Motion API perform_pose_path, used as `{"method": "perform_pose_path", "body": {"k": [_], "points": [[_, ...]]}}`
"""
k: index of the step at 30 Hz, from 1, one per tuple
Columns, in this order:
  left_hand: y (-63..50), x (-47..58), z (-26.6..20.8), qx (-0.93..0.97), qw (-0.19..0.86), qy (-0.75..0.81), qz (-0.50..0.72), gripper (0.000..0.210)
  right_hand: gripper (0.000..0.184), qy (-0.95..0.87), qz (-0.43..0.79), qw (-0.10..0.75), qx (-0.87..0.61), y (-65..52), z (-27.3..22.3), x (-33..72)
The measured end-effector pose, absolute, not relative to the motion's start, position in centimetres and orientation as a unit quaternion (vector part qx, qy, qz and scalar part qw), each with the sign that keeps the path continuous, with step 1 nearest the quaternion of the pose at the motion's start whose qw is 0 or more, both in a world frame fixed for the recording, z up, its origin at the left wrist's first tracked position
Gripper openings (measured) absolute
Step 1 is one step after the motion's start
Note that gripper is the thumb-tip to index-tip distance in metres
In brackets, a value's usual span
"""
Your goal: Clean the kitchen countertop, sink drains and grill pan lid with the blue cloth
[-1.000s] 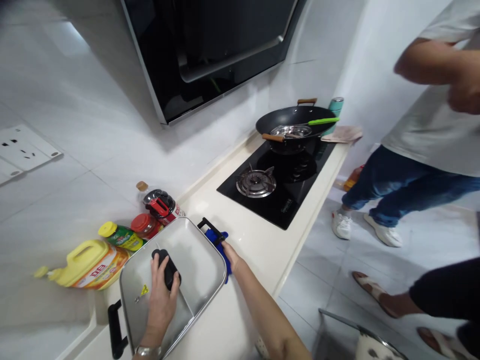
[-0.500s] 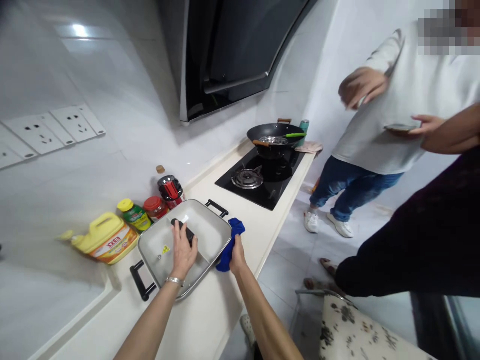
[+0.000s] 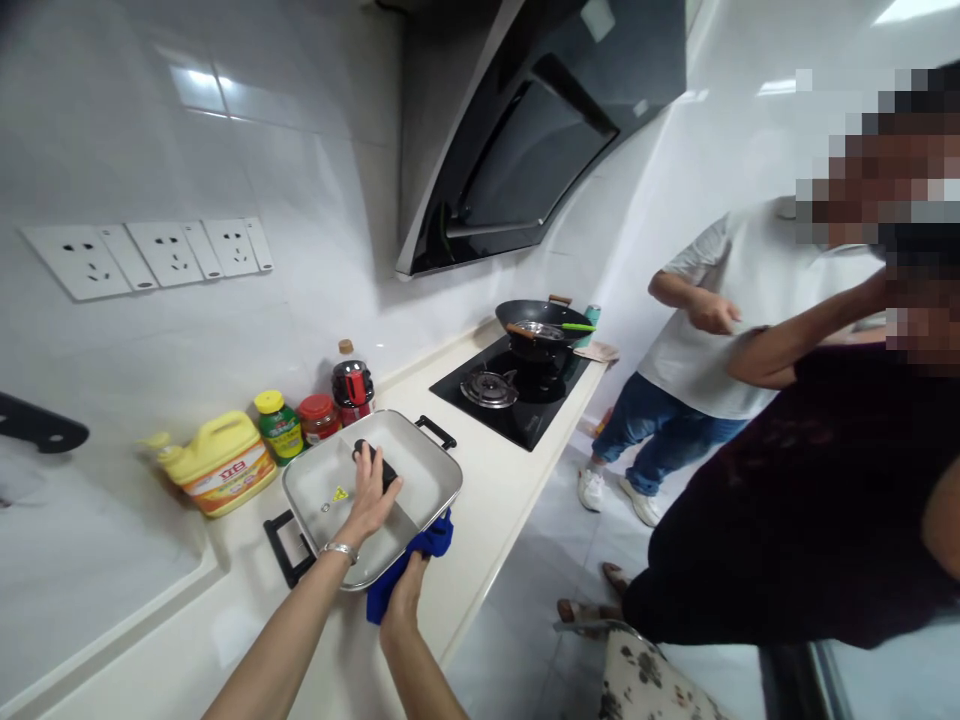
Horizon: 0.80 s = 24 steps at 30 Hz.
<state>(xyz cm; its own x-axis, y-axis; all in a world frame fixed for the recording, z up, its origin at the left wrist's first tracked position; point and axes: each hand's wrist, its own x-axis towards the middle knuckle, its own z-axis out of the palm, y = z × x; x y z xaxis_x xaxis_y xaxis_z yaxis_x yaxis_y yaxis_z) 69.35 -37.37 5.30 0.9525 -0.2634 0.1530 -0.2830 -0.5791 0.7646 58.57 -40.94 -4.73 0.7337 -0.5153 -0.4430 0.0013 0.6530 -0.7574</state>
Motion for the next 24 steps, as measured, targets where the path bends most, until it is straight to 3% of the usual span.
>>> {"method": "perform_pose_path", "body": {"k": [7,12,16,18,20,21,24], "points": [[-36.0,68.7,5.6,0.873,0.460,-0.162,-0.030,0.071,0.056,0.385,-0.105,0.815,-0.419,-37.4,-4.7,55.7],[-33.6,65.4,6.4,0.854,0.483,-0.189,-0.045,0.067,0.061,0.358,-0.096,0.790,-0.488,-36.1,-4.8,53.2],[-29.2,58.7,6.7,0.840,0.514,-0.176,-0.001,0.057,0.065,0.324,0.015,0.800,-0.505,-34.4,-5.7,49.8],[-26.5,53.9,5.8,0.808,0.568,-0.120,0.103,0.049,0.066,0.311,0.061,0.794,-0.518,-33.6,-5.5,48.2],[-24.6,49.1,3.8,0.741,0.623,0.040,0.248,0.040,0.064,0.273,0.080,0.775,-0.564,-33.1,-4.6,47.1],[-24.0,47.1,2.6,0.697,0.656,0.130,0.260,0.040,0.061,0.235,0.088,0.762,-0.597,-32.9,-3.9,46.7],[-23.7,43.2,-0.8,0.518,0.794,0.288,0.132,0.048,0.050,0.021,0.119,0.701,-0.702,-32.6,-1.5,45.7]]}}
